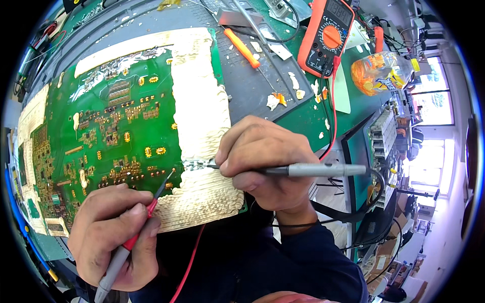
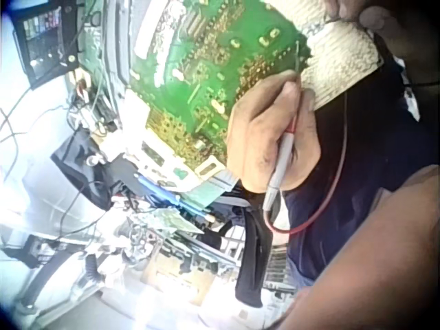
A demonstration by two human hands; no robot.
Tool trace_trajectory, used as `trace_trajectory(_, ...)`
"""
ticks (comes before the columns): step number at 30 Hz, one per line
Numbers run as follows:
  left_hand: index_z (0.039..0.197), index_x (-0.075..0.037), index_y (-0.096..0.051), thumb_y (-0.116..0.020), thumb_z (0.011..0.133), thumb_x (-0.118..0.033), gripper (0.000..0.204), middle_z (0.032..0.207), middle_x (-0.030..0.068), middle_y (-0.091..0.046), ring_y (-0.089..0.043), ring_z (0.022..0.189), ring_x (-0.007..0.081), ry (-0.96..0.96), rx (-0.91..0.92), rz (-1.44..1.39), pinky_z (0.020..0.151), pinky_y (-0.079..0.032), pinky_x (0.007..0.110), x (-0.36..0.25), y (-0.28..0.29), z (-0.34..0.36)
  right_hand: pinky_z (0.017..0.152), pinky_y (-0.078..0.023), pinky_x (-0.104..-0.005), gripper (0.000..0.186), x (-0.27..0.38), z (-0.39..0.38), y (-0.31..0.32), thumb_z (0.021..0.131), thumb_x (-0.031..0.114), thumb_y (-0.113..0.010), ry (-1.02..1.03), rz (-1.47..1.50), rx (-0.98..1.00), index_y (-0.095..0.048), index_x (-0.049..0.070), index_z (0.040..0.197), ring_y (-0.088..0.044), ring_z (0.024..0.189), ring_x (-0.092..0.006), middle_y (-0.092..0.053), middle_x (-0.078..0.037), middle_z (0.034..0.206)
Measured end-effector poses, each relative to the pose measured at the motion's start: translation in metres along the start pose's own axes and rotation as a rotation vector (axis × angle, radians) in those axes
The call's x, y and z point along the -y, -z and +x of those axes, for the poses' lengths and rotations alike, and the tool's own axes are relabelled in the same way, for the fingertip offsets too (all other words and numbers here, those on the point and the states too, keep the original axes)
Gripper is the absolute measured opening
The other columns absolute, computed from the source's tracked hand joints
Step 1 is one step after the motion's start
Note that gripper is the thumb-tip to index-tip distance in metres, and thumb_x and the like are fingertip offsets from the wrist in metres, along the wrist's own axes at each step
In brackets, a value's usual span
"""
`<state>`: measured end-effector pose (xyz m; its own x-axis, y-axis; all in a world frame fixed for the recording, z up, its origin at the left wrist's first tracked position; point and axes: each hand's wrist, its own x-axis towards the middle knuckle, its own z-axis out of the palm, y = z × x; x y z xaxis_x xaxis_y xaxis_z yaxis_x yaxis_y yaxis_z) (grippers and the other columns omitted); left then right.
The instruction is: The person uses a soldering iron and a multimeter probe to work on a large green circuit board. They apply solder to components, check connections with the probe, and move a heavy electronic unit containing copper coils across the workbench.
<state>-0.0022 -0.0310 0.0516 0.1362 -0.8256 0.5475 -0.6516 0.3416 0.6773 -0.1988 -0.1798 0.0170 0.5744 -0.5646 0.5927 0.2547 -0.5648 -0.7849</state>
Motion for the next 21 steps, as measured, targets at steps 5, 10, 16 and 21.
trace_trajectory(5, 0.094, 0.0, -0.066, -0.079, 0.074, 0.006, 0.025, 0.087, 0.0224, -0.072, -0.073, 0.077, 0.0312, 0.035, 0.009, 0.0, 0.076, -0.059, 0.042, 0.0, 0.0021, -0.0045, 0.064, -0.055, -0.0351, 0.031, 0.0018, -0.0005, -0.0024, 0.091, 0.03, -0.079, 0.025, -0.042, 0.003, -0.071, 0.0, 0.087, -0.068, 0.073, -0.026, -0.068, -0.008, 0.073)
trace_trajectory(10, 0.093, 0.0, -0.066, -0.079, 0.074, 0.006, 0.024, 0.087, 0.0227, -0.072, -0.073, 0.077, 0.0313, 0.064, -0.011, -0.013, 0.076, -0.059, 0.041, -0.0029, -0.0001, -0.0036, 0.064, -0.054, -0.0351, 0.032, 0.0005, 0.0003, -0.0007, 0.092, 0.031, -0.078, 0.053, -0.064, 0.023, -0.071, 0.0, 0.087, -0.068, 0.073, -0.0258, -0.067, -0.008, 0.074)
trace_trajectory(16, 0.096, 0.001, -0.068, -0.083, 0.071, 0.007, 0.029, 0.089, 0.0224, -0.073, -0.073, 0.078, 0.0314, 0.017, 0.002, -0.029, 0.074, -0.059, 0.039, -0.0004, 0.0001, 0.0014, 0.063, -0.05, -0.0336, 0.04, -0.0006, -0.0042, -0.0055, 0.098, 0.04, -0.071, -0.074, 0.094, -0.095, -0.067, 0.002, 0.087, -0.064, 0.07, -0.0243, -0.063, -0.007, 0.07)
trace_trajectory(21, 0.095, 0.002, -0.066, -0.077, 0.077, 0.004, 0.021, 0.091, 0.0265, -0.073, -0.072, 0.081, 0.0298, 0.014, 0.044, -0.045, 0.075, -0.058, 0.035, 0.0029, 0.0041, -0.001, 0.069, -0.053, -0.0339, 0.036, -0.0055, -0.0051, -0.0091, 0.093, 0.032, -0.076, -0.015, 0.183, -0.091, -0.07, -0.003, 0.09, -0.066, 0.079, -0.0246, -0.069, -0.011, 0.082)
